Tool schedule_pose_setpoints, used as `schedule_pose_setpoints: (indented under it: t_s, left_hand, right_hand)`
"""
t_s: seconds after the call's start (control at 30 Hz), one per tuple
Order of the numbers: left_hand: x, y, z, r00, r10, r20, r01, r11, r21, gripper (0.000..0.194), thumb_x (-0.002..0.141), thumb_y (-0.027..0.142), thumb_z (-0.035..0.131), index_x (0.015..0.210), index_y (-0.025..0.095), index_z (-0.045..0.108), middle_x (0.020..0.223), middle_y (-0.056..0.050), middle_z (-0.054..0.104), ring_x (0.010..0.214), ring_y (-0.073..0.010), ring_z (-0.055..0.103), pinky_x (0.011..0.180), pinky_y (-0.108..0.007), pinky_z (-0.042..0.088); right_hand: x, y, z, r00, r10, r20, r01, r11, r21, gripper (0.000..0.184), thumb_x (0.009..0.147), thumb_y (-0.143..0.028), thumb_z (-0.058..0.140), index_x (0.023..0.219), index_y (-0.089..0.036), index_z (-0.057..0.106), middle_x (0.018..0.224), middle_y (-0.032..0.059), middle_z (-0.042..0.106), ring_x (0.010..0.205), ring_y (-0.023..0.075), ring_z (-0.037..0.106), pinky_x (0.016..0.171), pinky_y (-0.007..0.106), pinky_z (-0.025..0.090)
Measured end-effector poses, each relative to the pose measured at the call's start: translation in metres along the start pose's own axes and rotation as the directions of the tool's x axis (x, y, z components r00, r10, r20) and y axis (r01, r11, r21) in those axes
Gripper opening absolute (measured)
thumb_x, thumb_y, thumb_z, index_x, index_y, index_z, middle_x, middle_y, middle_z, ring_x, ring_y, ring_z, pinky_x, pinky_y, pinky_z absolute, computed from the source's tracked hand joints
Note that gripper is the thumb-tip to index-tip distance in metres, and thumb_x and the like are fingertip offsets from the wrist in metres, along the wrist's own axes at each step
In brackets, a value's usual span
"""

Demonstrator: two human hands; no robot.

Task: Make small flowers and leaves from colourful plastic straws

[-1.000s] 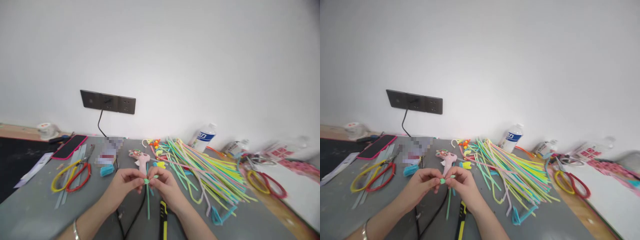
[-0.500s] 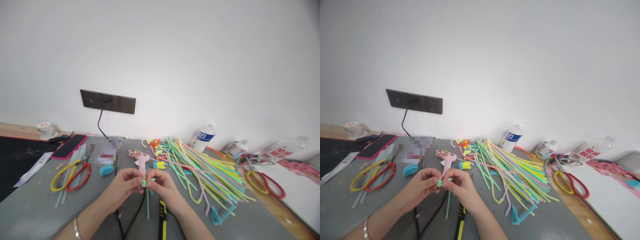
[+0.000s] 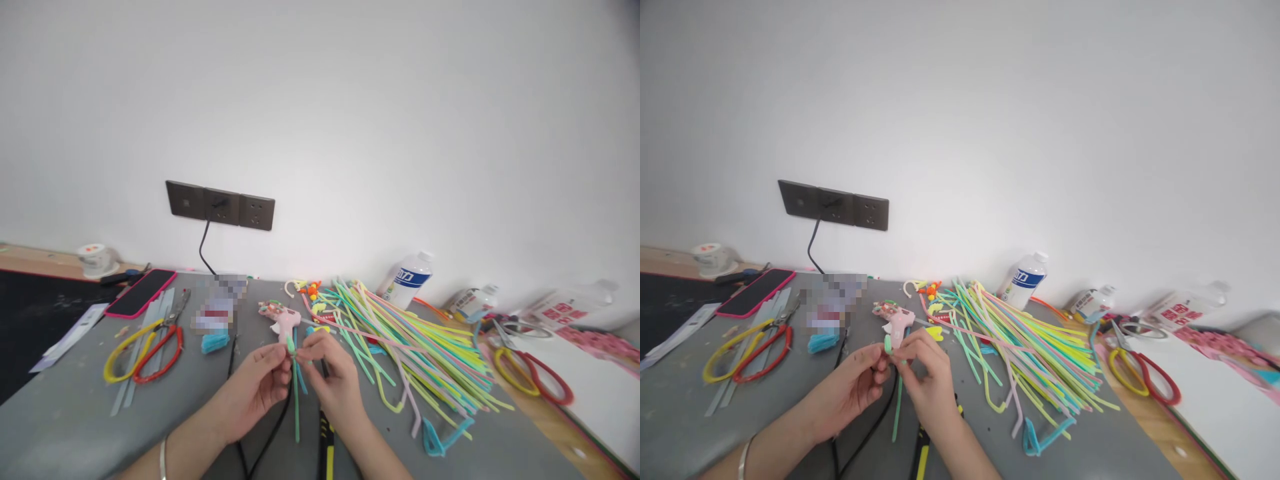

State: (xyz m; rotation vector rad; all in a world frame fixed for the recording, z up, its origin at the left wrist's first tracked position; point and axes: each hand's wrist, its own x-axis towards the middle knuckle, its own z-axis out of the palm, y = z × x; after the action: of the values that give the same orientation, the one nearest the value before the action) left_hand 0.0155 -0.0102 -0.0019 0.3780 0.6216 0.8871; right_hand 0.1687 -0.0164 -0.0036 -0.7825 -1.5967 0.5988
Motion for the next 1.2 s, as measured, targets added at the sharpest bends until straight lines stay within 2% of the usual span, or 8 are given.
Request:
schedule_pose_setpoints:
  t_s: [0.13,0.3,0.53,0.67,0.77,0.9,1.07,1.2]
  left_hand:
    - [0.002,0.0,-0.002,1.0,0.014,0.016,-0.014,1.0,0.008,0.033,0.054,0.029,0.092,0.069,0.012,0.069,0.06,0.003,0.059,0.05,-0.0049,0.053,0.039,-0.012,0.045]
    - [0.002,0.001,-0.002,1.0,-0.016,0.013,0.016,1.0,-0.001,0.036,0.051,0.029,0.094,0.073,0.014,0.069,0.061,0.004,0.06,0.052,-0.0054,0.054,0.04,-0.012,0.04]
    - [0.005,0.004,-0.005,0.999,0.042,0.018,-0.045,0.98,0.193,0.033,0.055,0.034,0.091,0.07,0.014,0.069,0.06,0.002,0.061,0.051,-0.0052,0.052,0.043,-0.013,0.036]
    - [0.009,0.012,-0.013,0.987,0.107,0.121,-0.15,0.886,0.438,0.03,0.064,0.038,0.086,0.07,0.012,0.072,0.059,0.0,0.061,0.051,-0.0059,0.048,0.044,-0.015,0.032]
    - [0.009,0.019,-0.018,0.978,0.075,0.193,-0.179,0.775,0.605,0.03,0.069,0.041,0.081,0.07,0.012,0.074,0.059,-0.001,0.064,0.049,-0.0066,0.046,0.046,-0.017,0.033]
    - [0.005,0.025,-0.018,0.972,0.008,0.233,-0.18,0.662,0.728,0.024,0.071,0.036,0.079,0.073,0.013,0.076,0.06,-0.002,0.067,0.054,-0.01,0.051,0.049,-0.019,0.036]
    - [0.002,0.028,-0.014,0.958,-0.054,0.282,-0.182,0.646,0.742,0.026,0.073,0.037,0.076,0.068,0.012,0.072,0.06,-0.003,0.066,0.054,-0.0112,0.052,0.05,-0.02,0.038]
    - [0.002,0.026,-0.013,0.965,-0.036,0.259,-0.174,0.651,0.739,0.028,0.074,0.039,0.075,0.067,0.013,0.068,0.06,-0.001,0.063,0.053,-0.0102,0.05,0.049,-0.02,0.04]
  right_hand:
    - [0.0,-0.002,0.001,0.997,-0.013,0.081,0.019,0.998,-0.065,0.014,0.086,-0.009,0.061,0.08,-0.021,0.065,0.08,0.0028,0.062,0.074,0.0161,0.059,0.067,0.028,0.045]
    - [0.0,-0.004,0.002,0.998,0.027,0.05,-0.027,1.0,0.004,0.01,0.087,-0.013,0.062,0.081,-0.021,0.064,0.077,0.0021,0.062,0.074,0.017,0.059,0.067,0.029,0.045]
    - [-0.002,-0.006,-0.001,0.996,0.038,0.085,-0.036,0.999,-0.024,0.012,0.091,-0.016,0.056,0.088,-0.022,0.066,0.08,0.0047,0.063,0.077,0.0196,0.059,0.07,0.032,0.045]
    - [-0.002,-0.007,-0.001,0.993,0.06,0.099,-0.059,0.998,-0.015,0.016,0.093,-0.019,0.053,0.091,-0.022,0.068,0.079,0.0049,0.062,0.076,0.0195,0.058,0.071,0.032,0.044]
    - [0.0,-0.006,-0.001,0.985,0.114,0.129,-0.121,0.991,0.05,0.013,0.092,-0.023,0.057,0.088,-0.023,0.07,0.081,0.0042,0.058,0.077,0.0185,0.056,0.071,0.031,0.044]
    - [0.001,-0.003,-0.001,0.945,0.213,0.247,-0.261,0.948,0.181,0.012,0.09,-0.03,0.062,0.087,-0.023,0.072,0.099,0.0072,0.06,0.097,0.0212,0.058,0.088,0.035,0.044]
    - [0.001,0.001,-0.001,0.885,0.302,0.355,-0.409,0.869,0.279,0.017,0.087,-0.037,0.066,0.082,-0.022,0.072,0.105,0.0081,0.062,0.096,0.0206,0.059,0.082,0.032,0.046]
    - [0.003,0.002,-0.001,0.89,0.329,0.316,-0.407,0.885,0.224,0.021,0.087,-0.041,0.065,0.082,-0.021,0.071,0.099,0.0082,0.064,0.091,0.0204,0.059,0.08,0.033,0.046]
